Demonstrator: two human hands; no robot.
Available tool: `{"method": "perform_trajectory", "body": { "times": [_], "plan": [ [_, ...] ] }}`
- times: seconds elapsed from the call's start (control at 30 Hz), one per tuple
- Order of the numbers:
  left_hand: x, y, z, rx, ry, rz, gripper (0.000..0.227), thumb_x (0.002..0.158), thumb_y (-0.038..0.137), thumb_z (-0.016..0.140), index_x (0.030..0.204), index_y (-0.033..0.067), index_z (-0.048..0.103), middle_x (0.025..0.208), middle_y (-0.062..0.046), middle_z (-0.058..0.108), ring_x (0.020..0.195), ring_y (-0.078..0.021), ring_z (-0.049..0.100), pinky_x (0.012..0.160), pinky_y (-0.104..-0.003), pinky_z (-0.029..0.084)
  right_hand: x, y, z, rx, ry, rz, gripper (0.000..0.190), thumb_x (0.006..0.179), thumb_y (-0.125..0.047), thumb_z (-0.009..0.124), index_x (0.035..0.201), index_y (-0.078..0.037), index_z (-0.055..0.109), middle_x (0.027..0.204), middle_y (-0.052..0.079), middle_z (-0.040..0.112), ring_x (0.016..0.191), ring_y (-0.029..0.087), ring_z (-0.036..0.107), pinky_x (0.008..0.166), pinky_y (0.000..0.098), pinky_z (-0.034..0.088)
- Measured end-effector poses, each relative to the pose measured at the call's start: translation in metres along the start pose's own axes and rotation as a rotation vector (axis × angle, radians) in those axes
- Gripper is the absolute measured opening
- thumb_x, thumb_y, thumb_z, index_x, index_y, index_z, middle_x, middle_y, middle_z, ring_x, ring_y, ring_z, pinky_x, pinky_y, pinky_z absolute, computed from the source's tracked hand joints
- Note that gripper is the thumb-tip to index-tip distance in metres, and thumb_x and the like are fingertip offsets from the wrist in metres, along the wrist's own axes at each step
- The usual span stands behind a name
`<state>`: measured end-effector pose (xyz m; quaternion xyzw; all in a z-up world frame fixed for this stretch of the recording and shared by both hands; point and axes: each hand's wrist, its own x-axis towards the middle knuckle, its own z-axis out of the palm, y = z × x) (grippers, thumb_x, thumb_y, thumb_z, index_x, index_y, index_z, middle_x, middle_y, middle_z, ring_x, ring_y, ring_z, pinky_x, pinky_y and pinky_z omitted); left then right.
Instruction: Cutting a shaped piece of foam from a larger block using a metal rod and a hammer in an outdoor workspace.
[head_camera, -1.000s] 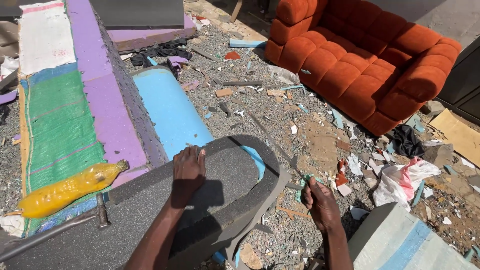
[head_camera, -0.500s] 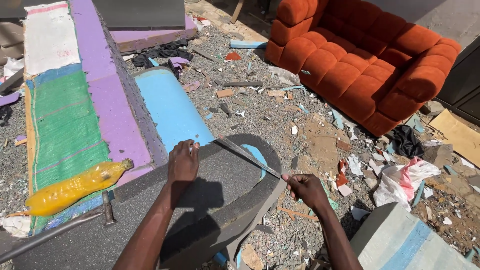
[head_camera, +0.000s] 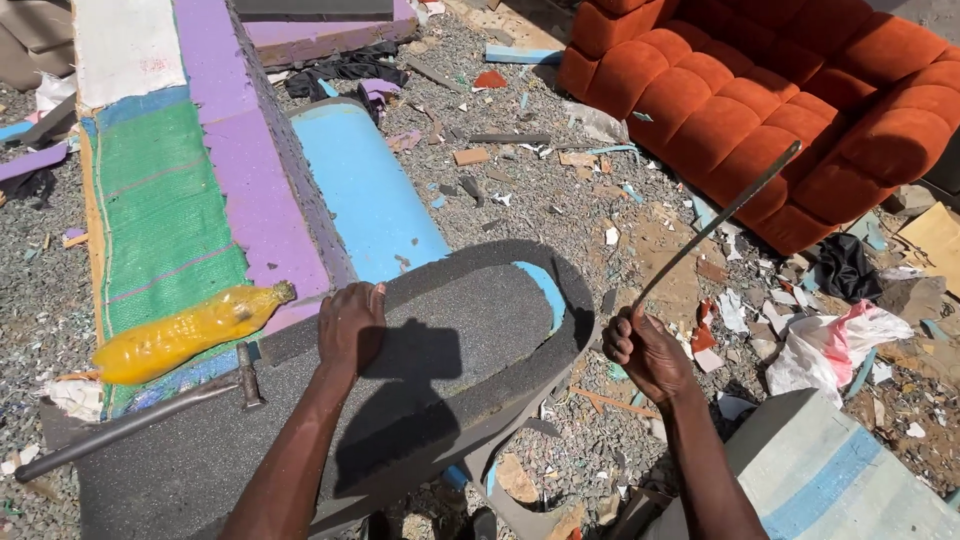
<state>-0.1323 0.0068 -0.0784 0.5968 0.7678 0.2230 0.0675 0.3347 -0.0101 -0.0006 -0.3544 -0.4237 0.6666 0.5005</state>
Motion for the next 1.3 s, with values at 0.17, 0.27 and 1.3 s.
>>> {"method": "perform_trajectory", "body": {
  "times": [0.17,0.27,1.3],
  "plan": [
    [-0.017,0.012,-0.016,0.025,-0.014,0.004,0.06,0.116,0.043,0.029,0.126,-0.0007,0.069,0.118,-0.022,0.072,0.118,-0.0341,0.069,0.103,-0.045,0.047,-0.013,-0.023,0.028,-0.544,0.102,0.075,0.047,0.103,-0.037,0.067,0.069,-0.004,0.067,0.05,0.011,0.057,0.049,0.019,0.056,0.056,0.0296,0.045],
    [-0.024,0.032,-0.055,0.012,-0.024,-0.008,0.059,0.115,0.041,0.03,0.125,-0.0022,0.068,0.118,-0.023,0.072,0.117,-0.0358,0.069,0.102,-0.046,0.047,-0.005,-0.019,0.017,-0.134,0.113,-0.026,0.046,0.11,-0.038,0.06,0.077,-0.007,0.063,0.055,0.007,0.052,0.055,0.016,0.054,0.059,0.0273,0.045],
    [-0.064,-0.045,-0.164,-0.49,0.029,0.516,0.023,0.108,0.015,0.051,0.129,0.0054,0.053,0.132,-0.017,0.058,0.117,-0.0364,0.056,0.098,-0.049,0.043,-0.341,0.208,0.432,-0.509,0.463,0.654,0.034,0.1,-0.04,0.071,0.076,-0.015,0.07,0.078,-0.003,0.071,0.072,0.009,0.058,0.072,0.028,0.043]
  ]
}}
